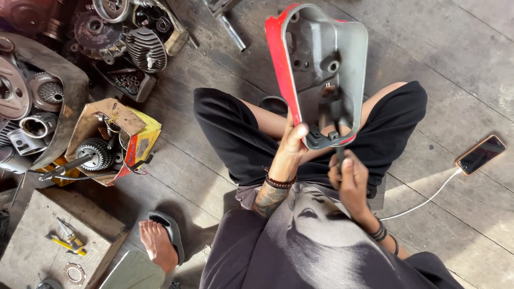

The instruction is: Cleaning a motorcycle engine casing by scrubbing it with a brush.

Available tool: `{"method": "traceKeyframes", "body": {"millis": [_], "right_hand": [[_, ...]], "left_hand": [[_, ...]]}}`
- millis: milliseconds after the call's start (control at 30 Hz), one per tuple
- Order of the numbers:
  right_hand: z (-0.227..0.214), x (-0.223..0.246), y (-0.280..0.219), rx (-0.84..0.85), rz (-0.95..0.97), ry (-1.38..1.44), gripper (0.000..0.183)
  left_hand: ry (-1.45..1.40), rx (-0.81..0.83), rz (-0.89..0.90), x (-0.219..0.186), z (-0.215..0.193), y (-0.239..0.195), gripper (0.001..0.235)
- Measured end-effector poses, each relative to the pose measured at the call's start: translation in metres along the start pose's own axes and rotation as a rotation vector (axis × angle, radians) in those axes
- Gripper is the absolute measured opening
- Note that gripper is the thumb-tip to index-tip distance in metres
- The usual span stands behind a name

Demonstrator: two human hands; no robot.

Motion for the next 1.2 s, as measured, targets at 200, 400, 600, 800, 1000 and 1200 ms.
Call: {"method": "traceKeyframes", "body": {"millis": [200,400,600,800,1000,1200], "right_hand": [[0.004,-0.015,-0.007,0.121,0.096,-0.116,0.048],[-0.003,0.0,-0.004,-0.057,-0.086,-0.313,0.043],[-0.009,0.009,-0.004,-0.115,-0.154,-0.343,0.039],[-0.006,0.015,-0.02,-0.257,-0.243,-0.36,0.037],[-0.006,0.012,-0.024,-0.296,-0.246,-0.406,0.029],[-0.008,0.018,-0.025,-0.284,-0.331,-0.425,0.018]], "left_hand": [[0.034,-0.041,0.08,-0.006,-0.072,0.004,0.071],[0.036,-0.115,0.168,-0.023,-0.052,0.012,0.066],[0.085,-0.182,0.157,-0.021,-0.074,0.001,0.063],[0.087,-0.276,0.119,-0.021,-0.056,0.003,0.059],[0.013,-0.339,0.047,-0.021,-0.035,0.002,0.056],[-0.015,-0.375,0.011,-0.006,-0.027,0.01,0.073]]}}
Point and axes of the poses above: each hand's wrist, its own y-axis towards the middle knuckle, its own z-axis out of the palm, x = y × z, the point moved 10 cm from there along y, towards the middle knuckle, and after that the axes turned 15 degrees about z, right-handed, at the moved point
